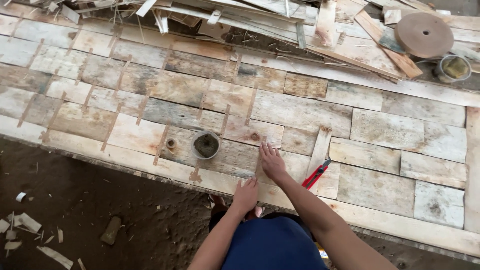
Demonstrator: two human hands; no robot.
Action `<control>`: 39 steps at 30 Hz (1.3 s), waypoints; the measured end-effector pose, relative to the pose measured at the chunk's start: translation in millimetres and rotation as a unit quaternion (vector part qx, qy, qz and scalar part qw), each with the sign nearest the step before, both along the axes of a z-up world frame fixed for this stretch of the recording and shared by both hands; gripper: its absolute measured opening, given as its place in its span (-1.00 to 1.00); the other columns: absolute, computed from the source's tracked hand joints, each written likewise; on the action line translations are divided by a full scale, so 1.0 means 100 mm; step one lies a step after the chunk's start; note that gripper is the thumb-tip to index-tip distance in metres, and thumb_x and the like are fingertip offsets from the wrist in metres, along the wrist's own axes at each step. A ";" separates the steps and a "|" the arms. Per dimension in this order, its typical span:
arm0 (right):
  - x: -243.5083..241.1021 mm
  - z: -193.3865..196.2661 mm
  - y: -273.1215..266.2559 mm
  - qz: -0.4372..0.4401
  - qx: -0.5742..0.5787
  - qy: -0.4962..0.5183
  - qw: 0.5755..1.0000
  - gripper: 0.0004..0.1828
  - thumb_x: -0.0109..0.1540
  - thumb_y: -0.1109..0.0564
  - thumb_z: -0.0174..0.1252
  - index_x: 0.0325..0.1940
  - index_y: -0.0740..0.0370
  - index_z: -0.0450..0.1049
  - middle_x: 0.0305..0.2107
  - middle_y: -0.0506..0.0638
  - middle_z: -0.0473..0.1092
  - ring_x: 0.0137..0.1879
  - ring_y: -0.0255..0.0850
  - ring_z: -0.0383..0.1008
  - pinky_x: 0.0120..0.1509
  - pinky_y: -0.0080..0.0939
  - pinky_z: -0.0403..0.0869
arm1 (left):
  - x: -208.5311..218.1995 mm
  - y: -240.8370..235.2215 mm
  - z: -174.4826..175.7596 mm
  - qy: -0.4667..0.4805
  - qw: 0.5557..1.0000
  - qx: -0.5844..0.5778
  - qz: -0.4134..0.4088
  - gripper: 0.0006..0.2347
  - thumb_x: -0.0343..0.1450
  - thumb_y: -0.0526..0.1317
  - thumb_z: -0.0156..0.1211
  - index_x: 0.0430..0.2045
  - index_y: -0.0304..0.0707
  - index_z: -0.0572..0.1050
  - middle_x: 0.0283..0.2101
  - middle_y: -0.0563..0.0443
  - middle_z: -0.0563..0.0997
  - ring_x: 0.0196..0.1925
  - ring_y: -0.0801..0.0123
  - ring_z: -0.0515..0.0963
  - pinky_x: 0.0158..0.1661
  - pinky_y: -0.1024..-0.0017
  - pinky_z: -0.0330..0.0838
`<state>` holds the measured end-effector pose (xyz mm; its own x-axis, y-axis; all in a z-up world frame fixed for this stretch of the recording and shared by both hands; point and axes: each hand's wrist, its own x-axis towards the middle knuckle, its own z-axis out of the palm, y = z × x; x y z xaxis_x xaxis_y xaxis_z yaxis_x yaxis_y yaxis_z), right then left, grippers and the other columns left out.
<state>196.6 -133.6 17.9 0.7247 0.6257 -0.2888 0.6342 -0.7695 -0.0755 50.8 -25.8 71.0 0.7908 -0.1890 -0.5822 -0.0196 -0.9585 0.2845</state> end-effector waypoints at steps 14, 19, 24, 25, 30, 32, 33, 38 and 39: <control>-0.14 0.08 0.03 -0.056 0.025 -0.026 0.998 -0.37 0.36 0.18 -0.26 0.56 0.09 0.07 0.53 -0.03 -0.07 0.59 0.08 -0.02 0.49 0.14 0.25 | 0.00 0.02 -0.19 -0.156 0.987 -0.024 -0.009 -0.67 0.48 -0.33 -0.19 0.08 -0.40 0.44 0.20 -0.14 0.38 0.13 0.06 0.53 0.09 0.17 0.38; -0.17 -0.05 0.02 -0.066 0.043 -0.095 0.992 -0.40 0.35 0.17 -0.24 0.52 0.03 0.16 0.42 -0.07 0.12 0.54 0.08 0.09 0.40 0.03 0.30 | -0.02 0.02 -0.11 -0.151 0.988 -0.001 -0.014 -0.66 0.50 -0.32 -0.17 0.15 -0.38 0.42 0.34 -0.10 0.24 0.20 0.11 0.45 0.03 0.17 0.46; -0.09 0.07 0.00 -0.075 0.071 -0.019 0.994 -0.34 0.30 0.22 -0.23 0.53 0.04 0.14 0.36 -0.05 0.18 0.54 0.12 0.11 0.39 0.05 0.32 | 0.06 0.01 0.04 -0.080 0.996 0.028 -0.020 -0.63 0.49 -0.33 -0.16 0.20 -0.32 0.42 0.50 -0.02 0.08 0.29 0.12 0.39 0.13 0.06 0.42; -0.02 0.02 -0.01 -0.077 0.072 -0.021 0.994 -0.34 0.30 0.22 -0.23 0.53 0.04 0.14 0.36 -0.05 0.18 0.54 0.12 0.11 0.39 0.05 0.32 | 0.08 0.01 0.06 -0.081 0.996 0.028 -0.023 -0.63 0.49 -0.33 -0.16 0.20 -0.32 0.42 0.50 -0.02 0.08 0.29 0.12 0.39 0.13 0.06 0.42; 0.46 -0.71 -0.21 -0.156 0.180 0.068 0.969 -0.44 0.26 0.16 0.07 0.37 -0.09 0.33 0.17 -0.10 0.32 0.25 -0.06 0.46 0.17 0.00 0.52 | 0.12 0.01 0.06 -0.032 0.998 0.039 -0.034 -0.61 0.50 -0.34 -0.20 0.25 -0.32 0.37 0.52 -0.02 0.09 0.36 0.13 0.33 0.16 0.03 0.40; 0.56 -0.19 -0.37 -0.186 0.228 0.048 0.955 -0.64 0.29 0.17 0.04 0.19 0.07 0.43 0.12 -0.01 0.37 0.19 -0.08 0.45 0.22 -0.03 0.50 | 0.10 0.04 -0.25 -0.051 0.998 0.018 -0.030 -0.62 0.48 -0.35 -0.16 0.22 -0.33 0.37 0.51 -0.08 0.09 0.31 0.04 0.31 0.09 -0.01 0.39; 0.63 0.07 -0.44 -0.212 0.275 0.026 0.938 -0.77 0.33 0.19 0.02 0.00 0.23 0.53 0.07 0.07 0.42 0.13 -0.11 0.44 0.26 -0.07 0.48 | 0.11 0.05 -0.40 -0.071 0.997 -0.003 -0.023 -0.62 0.45 -0.36 -0.12 0.20 -0.34 0.36 0.50 -0.14 0.10 0.27 -0.05 0.30 0.02 -0.05 0.38; 1.17 0.08 -0.87 -0.303 0.224 -0.016 0.926 -0.79 0.29 0.02 0.20 -0.24 0.18 0.63 0.08 -0.03 0.40 0.21 -0.06 0.33 0.28 0.03 0.37 | 0.16 0.11 -0.34 -0.102 0.994 -0.030 -0.027 -0.74 0.45 -0.41 -0.07 -0.01 -0.40 0.49 0.42 -0.18 0.23 0.13 -0.10 0.42 -0.08 -0.01 0.46; 1.27 0.11 -0.94 -0.310 0.220 -0.021 0.925 -0.73 0.31 0.03 0.14 -0.20 0.25 0.65 0.15 -0.04 0.36 0.25 0.02 0.30 0.29 0.09 0.34 | 0.20 0.12 -0.34 -0.100 0.994 -0.042 -0.025 -0.78 0.47 -0.41 -0.08 -0.12 -0.42 0.54 0.38 -0.16 0.25 0.05 -0.10 0.45 -0.10 -0.01 0.47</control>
<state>323.2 -227.3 28.5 0.9884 0.1359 -0.0682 0.0906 -0.8866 -0.4535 70.7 -13.8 37.1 0.8777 -0.2710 -0.3952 -0.1298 -0.9283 0.3483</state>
